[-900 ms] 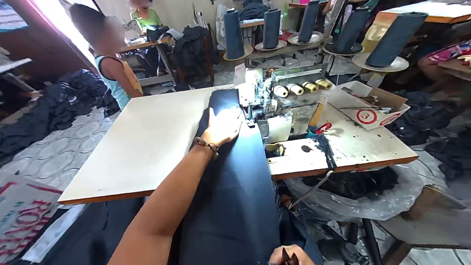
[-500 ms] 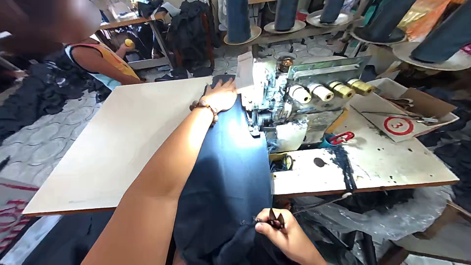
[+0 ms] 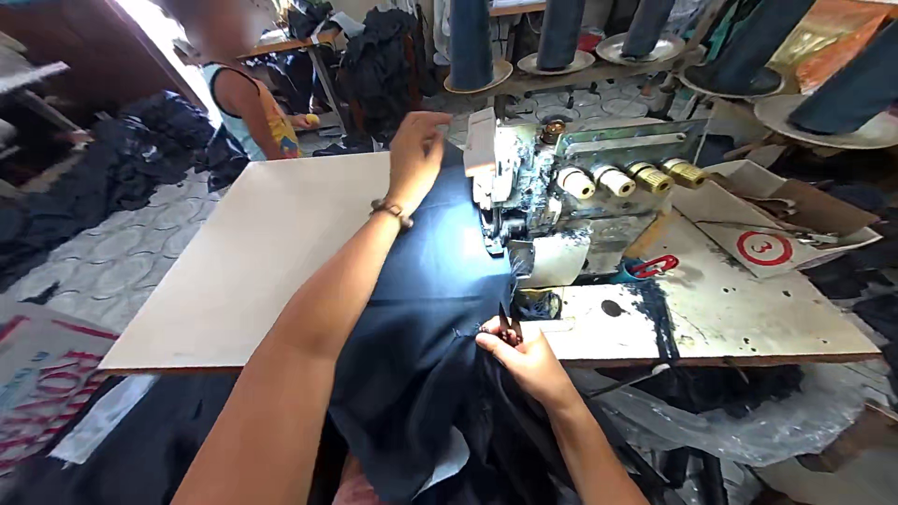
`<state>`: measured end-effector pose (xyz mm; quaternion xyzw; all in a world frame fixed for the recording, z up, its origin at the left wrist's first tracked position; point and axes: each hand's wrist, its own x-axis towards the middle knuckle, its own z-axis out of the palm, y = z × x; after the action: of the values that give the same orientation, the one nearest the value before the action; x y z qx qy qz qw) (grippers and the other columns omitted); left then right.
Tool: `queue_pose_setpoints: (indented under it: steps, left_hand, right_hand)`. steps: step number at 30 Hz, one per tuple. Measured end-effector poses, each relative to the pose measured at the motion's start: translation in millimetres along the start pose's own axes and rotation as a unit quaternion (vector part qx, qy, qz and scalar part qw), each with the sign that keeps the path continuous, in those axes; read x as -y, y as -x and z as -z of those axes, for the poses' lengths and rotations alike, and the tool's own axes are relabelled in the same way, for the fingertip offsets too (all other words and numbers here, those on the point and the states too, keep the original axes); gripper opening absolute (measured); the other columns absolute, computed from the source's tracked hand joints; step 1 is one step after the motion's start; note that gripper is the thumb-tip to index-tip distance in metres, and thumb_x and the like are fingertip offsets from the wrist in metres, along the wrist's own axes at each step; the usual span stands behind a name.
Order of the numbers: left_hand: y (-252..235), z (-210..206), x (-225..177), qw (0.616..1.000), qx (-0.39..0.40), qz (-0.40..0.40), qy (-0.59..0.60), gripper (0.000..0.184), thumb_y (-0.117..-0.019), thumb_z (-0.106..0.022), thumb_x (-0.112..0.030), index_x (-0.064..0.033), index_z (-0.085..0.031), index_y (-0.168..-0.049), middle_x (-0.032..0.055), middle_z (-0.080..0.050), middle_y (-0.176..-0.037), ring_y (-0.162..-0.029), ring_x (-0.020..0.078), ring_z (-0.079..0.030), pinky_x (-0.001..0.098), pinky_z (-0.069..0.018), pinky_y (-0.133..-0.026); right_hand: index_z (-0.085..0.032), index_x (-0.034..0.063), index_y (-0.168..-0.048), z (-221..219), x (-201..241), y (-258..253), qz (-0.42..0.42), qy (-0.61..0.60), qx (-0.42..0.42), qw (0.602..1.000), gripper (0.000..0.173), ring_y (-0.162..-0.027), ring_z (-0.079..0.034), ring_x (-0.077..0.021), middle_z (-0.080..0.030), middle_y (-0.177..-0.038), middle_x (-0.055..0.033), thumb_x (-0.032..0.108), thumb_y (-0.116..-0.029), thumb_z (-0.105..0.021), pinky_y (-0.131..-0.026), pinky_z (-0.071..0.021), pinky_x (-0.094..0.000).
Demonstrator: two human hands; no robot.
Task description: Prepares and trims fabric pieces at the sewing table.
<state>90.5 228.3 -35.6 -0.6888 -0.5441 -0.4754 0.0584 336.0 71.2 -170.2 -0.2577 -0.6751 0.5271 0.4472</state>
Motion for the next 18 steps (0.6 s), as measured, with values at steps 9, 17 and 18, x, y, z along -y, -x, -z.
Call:
queue_pose_setpoints:
  steps: [9,17,18]
  left_hand:
    - [392.9,151.3,-15.0,0.968,0.052,0.238,-0.064,0.034,-0.0975,-0.059,-0.013,0.0139,-0.063,-0.118,0.0265,-0.069,-0.113,-0.104,0.0306,-0.069,0.0443,-0.0566,-0.094]
    - [481.3,85.2,-8.2,0.779,0.195,0.549,0.232,0.06,-0.107,-0.05,-0.029,0.0038,-0.034,-0.154,0.0245,-0.054,-0.146,-0.132,0.0286,-0.057,0.0458,-0.0475,-0.111]
    - [459.2,88.2,-30.2,0.768,0.241,0.537,0.253,0.056,-0.1083,-0.046,-0.034,0.0054,-0.041,-0.148,0.0217,-0.06,-0.137,-0.125,0.0238,-0.061,0.0426,-0.0505,-0.108]
  right_hand:
    - [-0.071,0.011,-0.084,-10.0,-43.6,190.8,-0.219,-0.108,0.184,0.952,0.008,-0.067,-0.056,0.0083,-0.064,-0.073,0.0152,0.017,-0.0892,-0.07,-0.064,-0.0478,-0.0159]
    - [-0.069,0.0068,-0.08,-37.9,34.4,238.0,-0.109,-0.169,0.304,0.931,0.013,-0.067,-0.055,0.0104,-0.063,-0.07,0.0123,0.01,-0.0926,-0.065,-0.062,-0.0447,-0.012]
    - [-0.066,0.0017,-0.078,-38.1,54.3,235.7,-0.02,-0.187,0.324,0.927,0.022,-0.069,-0.053,0.0107,-0.062,-0.07,0.0081,0.014,-0.0959,-0.062,-0.064,-0.0422,-0.0097]
